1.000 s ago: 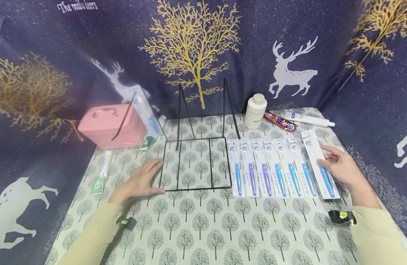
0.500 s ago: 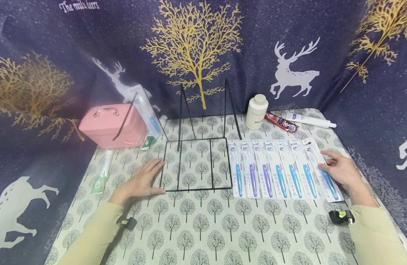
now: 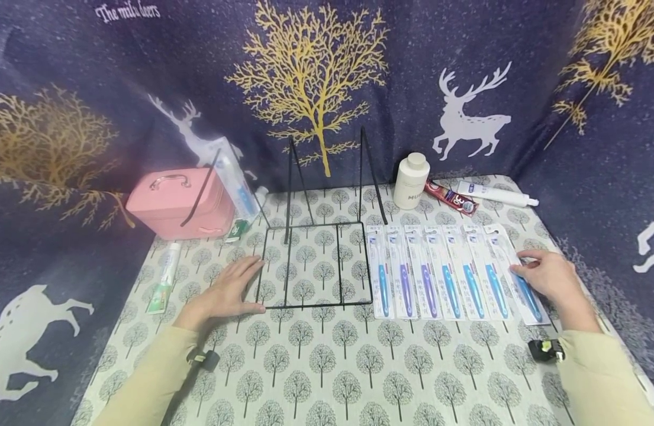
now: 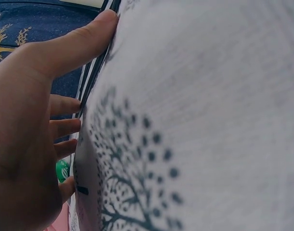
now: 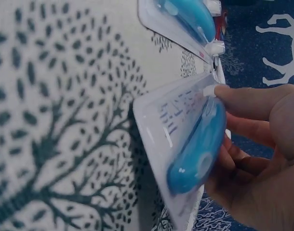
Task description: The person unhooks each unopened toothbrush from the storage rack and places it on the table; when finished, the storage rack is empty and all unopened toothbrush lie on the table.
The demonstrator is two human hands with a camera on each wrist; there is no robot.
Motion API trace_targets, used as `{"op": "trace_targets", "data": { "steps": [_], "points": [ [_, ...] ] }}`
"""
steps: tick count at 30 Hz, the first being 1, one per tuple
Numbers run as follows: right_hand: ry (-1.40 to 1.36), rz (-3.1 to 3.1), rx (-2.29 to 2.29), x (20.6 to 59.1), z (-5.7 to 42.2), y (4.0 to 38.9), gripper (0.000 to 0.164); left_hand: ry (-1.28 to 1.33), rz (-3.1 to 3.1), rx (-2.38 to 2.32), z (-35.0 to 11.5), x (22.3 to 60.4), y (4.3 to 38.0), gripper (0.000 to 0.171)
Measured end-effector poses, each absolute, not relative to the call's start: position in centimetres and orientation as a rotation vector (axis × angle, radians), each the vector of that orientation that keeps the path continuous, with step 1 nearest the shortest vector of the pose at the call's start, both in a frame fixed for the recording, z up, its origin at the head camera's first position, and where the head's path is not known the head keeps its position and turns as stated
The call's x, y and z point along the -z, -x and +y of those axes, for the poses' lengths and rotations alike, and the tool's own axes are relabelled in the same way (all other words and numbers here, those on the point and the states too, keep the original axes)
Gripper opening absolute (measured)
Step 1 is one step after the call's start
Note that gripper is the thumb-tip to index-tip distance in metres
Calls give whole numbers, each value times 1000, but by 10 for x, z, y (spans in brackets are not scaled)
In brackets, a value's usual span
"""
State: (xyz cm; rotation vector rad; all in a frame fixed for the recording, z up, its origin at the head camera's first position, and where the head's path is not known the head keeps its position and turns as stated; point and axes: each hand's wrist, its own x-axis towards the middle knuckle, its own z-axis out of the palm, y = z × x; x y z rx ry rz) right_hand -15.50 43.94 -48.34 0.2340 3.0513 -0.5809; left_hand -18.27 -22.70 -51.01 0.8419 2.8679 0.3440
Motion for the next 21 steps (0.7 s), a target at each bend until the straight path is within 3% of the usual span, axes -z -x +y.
{"op": "trace_targets", "data": {
  "steps": [21],
  "points": [
    [-314,3075,508,480,424,156,43,-827,2873,-348,-228,513,184,109]
  ]
}}
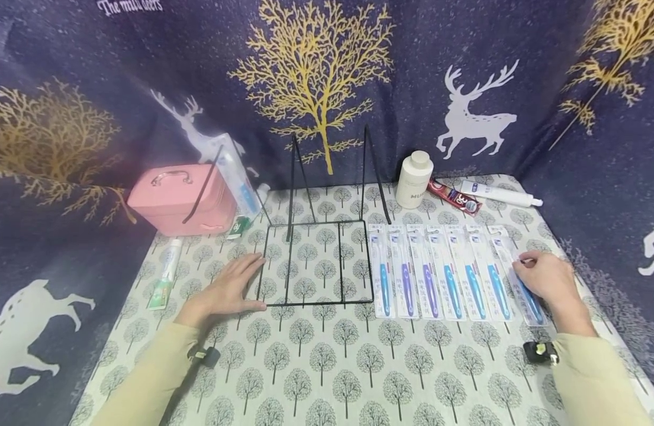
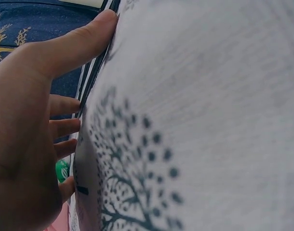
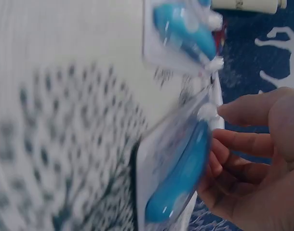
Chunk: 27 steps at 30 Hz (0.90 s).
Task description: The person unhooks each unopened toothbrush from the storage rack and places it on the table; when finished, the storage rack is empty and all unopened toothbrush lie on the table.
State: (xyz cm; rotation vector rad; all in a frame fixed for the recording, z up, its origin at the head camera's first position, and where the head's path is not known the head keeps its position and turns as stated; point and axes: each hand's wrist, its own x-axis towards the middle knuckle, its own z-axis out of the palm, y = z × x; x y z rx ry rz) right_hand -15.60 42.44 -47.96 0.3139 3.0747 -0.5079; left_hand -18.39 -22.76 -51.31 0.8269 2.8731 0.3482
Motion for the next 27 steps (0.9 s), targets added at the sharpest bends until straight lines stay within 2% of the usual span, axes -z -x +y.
{"op": "trace_targets", "data": {
  "steps": [14,19,27],
  "points": [
    [-33,3264,919,452,343,156,30,-780,2880,-337,-230,514,182,109],
    [212,3269,1160,446,300,153,25,-788,2883,-337,-230,513,181,109],
    [710,3160,1413,444,238,148,34,-812,2875,-326,-228,511,183,109]
  ]
}}
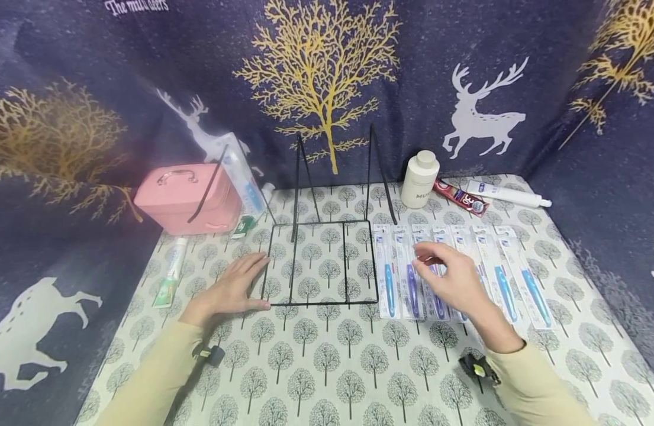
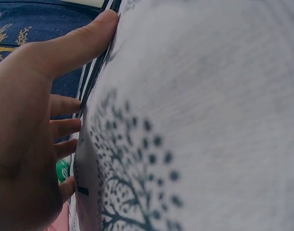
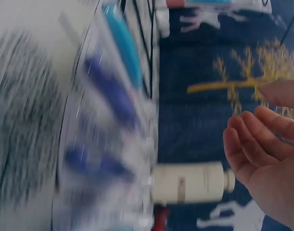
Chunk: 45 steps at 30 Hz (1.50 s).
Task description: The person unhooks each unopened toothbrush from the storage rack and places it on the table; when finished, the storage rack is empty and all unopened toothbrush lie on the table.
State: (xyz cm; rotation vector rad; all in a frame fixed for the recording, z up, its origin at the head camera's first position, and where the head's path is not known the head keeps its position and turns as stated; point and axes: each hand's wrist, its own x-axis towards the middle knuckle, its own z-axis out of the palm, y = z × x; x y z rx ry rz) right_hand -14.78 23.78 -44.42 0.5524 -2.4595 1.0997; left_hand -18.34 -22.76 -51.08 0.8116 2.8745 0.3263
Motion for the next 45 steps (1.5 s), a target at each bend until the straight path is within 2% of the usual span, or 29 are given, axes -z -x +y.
{"op": "trace_targets", "data": {
  "steps": [13,23,36,45],
  "points": [
    [-848,-2349,-1236,434,157,172,38,-805,2861,-339,-227,513,184,109],
    [-1076,-2083,-1444,399,96,184,37,-817,2873,-325,-226,508,183,110],
    [-988,-2214,-1614,385,51,205,36,-792,2851,-337,-227,511,184,110],
    [-1071,-2103,-1604,386,22,224,38,-793,2859,-327,-228,513,185,111]
  ]
}}
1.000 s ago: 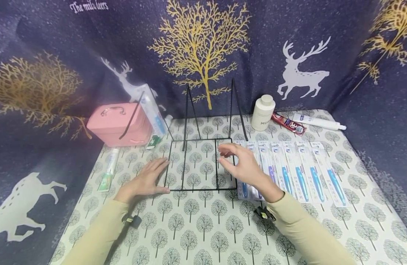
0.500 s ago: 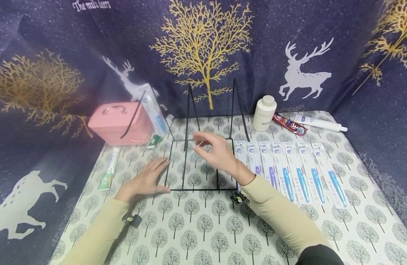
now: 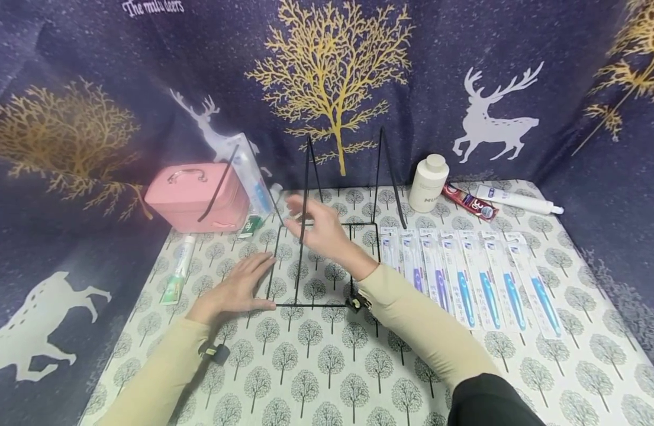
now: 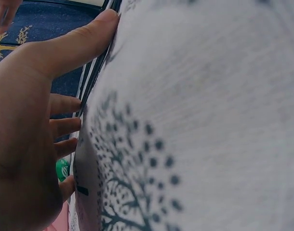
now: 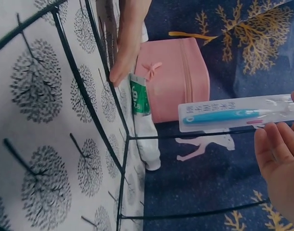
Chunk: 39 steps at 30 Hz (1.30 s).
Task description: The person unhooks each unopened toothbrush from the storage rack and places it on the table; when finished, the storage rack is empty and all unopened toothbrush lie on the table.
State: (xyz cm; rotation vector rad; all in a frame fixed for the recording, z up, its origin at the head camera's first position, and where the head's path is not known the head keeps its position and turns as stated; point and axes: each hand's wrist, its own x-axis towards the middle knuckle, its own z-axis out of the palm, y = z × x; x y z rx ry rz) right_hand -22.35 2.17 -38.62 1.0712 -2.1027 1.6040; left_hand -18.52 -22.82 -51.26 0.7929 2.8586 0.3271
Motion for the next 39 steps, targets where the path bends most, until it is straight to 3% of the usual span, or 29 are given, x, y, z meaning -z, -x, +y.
{"op": "trace_targets", "data": {
  "steps": [24,32,39],
  "points": [
    [-887,-2096,-1736,382,-36,283,48,-801,2864,-329,-228,512,185,111],
    [-804,-2154,-1740,418,-57,317,50,-800,2870,-308,-228,513,185,111],
    [-719,-2249,-1735,418,-66,314,44,-812,2871,-332,-229,511,184,110]
  ]
}}
